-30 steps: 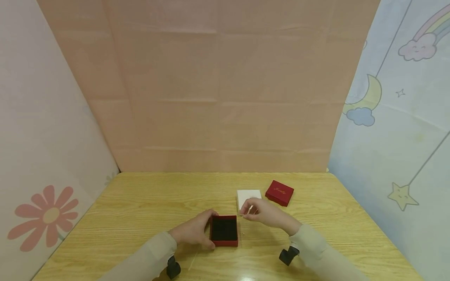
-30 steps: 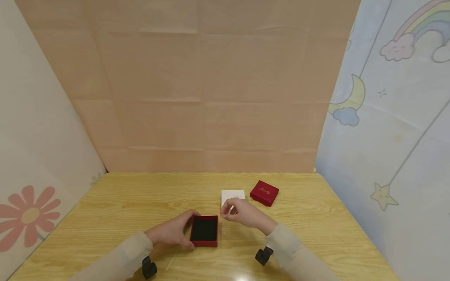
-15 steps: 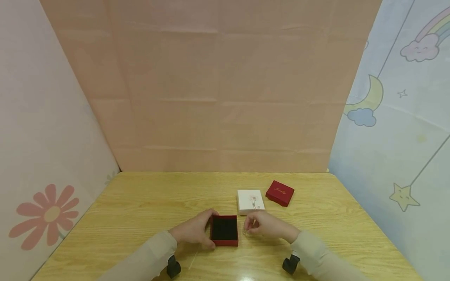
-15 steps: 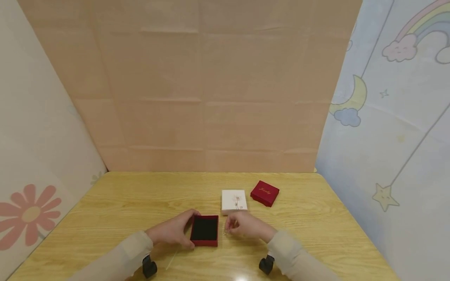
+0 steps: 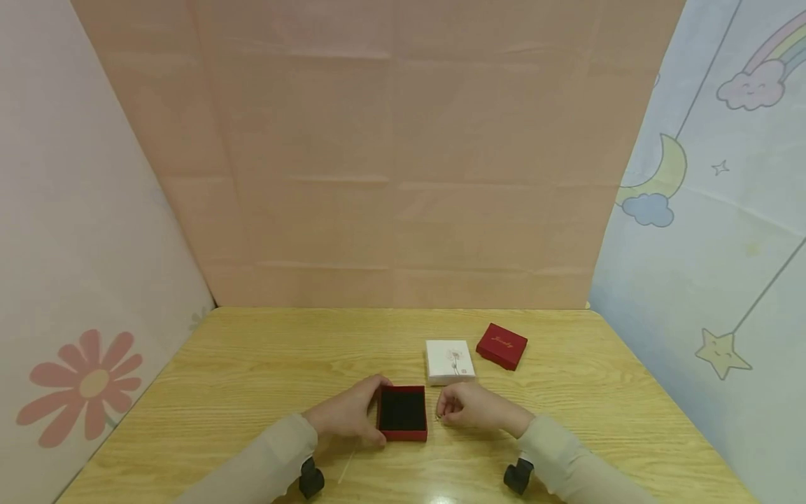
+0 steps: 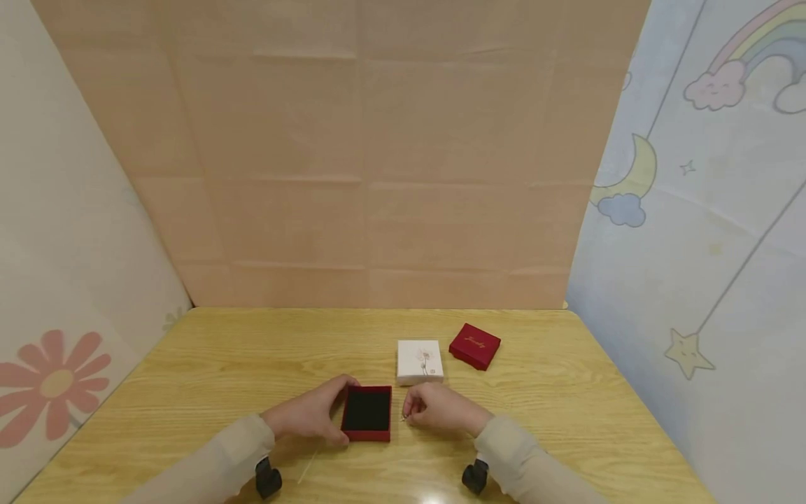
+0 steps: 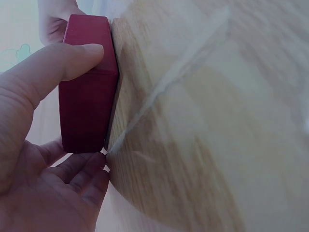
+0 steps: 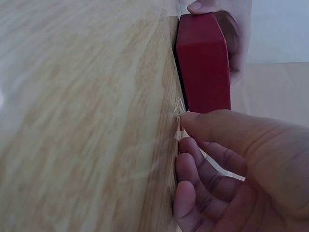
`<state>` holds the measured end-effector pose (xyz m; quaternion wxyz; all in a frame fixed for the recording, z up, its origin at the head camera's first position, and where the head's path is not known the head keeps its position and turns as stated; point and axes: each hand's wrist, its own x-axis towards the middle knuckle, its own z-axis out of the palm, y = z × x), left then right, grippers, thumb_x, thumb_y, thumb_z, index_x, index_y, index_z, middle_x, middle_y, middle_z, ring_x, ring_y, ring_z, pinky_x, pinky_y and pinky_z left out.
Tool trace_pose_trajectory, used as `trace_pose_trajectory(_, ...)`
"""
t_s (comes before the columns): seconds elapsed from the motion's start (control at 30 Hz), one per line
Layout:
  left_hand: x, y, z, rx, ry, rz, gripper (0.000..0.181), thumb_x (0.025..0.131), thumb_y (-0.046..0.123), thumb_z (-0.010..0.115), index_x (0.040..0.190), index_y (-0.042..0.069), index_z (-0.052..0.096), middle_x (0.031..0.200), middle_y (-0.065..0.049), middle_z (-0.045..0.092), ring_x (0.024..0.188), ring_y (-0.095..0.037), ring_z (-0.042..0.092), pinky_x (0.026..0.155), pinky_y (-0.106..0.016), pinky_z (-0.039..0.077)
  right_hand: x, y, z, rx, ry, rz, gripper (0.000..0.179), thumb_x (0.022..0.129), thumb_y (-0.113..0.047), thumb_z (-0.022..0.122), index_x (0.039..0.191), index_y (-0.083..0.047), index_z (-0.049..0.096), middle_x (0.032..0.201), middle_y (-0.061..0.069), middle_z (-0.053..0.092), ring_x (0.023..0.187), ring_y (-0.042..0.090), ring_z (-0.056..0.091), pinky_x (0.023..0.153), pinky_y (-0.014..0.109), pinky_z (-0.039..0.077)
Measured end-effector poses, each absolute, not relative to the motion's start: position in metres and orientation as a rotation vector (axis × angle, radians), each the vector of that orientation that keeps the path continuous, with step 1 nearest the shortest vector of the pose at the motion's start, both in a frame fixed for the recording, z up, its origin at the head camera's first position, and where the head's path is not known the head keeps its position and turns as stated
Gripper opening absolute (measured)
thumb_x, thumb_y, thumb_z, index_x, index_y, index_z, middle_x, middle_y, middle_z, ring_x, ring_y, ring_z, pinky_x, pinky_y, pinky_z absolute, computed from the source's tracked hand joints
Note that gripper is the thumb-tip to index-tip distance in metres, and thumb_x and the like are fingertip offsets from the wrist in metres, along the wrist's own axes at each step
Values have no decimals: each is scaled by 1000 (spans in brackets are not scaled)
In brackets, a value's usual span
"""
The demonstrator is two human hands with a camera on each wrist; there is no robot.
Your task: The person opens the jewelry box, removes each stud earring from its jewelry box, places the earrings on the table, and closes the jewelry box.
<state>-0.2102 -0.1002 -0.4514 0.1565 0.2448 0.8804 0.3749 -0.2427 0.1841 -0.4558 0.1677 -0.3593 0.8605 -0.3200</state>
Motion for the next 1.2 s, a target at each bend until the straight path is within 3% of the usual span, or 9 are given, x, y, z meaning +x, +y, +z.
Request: trace_pose_trajectory(1.2, -207, -100, -448, 693, 2526, 1074, 81, 65, 18, 89, 132, 10, 43, 124, 2, 53, 121, -21, 47, 108, -47, 35, -239, 181, -453, -986, 2453, -894, 5, 88, -8, 69, 89, -10, 65, 79, -8, 59, 71, 2, 52, 66, 19, 45)
